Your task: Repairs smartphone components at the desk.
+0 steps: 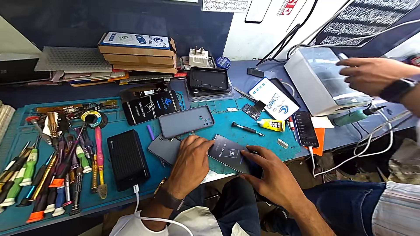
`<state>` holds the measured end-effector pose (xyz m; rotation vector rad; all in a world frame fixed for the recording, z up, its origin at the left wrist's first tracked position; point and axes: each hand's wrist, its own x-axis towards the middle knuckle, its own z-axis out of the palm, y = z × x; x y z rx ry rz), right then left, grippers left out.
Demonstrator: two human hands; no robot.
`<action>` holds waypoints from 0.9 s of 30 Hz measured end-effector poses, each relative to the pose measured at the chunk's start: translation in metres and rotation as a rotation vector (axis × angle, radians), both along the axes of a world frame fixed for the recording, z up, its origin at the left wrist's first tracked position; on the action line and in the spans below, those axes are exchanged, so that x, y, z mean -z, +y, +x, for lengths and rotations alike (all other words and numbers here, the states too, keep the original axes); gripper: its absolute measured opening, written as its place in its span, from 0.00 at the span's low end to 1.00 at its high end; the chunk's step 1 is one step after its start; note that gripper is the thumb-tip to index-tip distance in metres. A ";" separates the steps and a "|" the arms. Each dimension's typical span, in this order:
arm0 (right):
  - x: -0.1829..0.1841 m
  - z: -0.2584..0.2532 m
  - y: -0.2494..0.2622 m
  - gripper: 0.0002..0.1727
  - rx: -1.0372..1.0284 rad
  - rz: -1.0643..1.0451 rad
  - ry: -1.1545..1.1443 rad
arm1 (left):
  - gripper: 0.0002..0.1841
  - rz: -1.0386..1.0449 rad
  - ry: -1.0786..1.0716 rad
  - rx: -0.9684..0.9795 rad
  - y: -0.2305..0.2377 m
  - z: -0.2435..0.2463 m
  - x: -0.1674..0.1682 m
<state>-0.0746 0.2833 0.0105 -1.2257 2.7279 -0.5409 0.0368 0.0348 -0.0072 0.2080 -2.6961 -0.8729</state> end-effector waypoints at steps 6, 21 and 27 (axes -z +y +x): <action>0.003 -0.002 0.001 0.33 -0.011 -0.002 -0.009 | 0.20 -0.108 -0.014 0.017 0.004 0.000 0.003; 0.012 -0.005 0.004 0.34 -0.038 -0.033 -0.010 | 0.20 -0.241 -0.044 0.025 0.010 0.003 0.005; 0.015 -0.005 0.005 0.34 -0.055 -0.043 0.002 | 0.21 -0.297 -0.053 0.042 0.010 0.002 0.004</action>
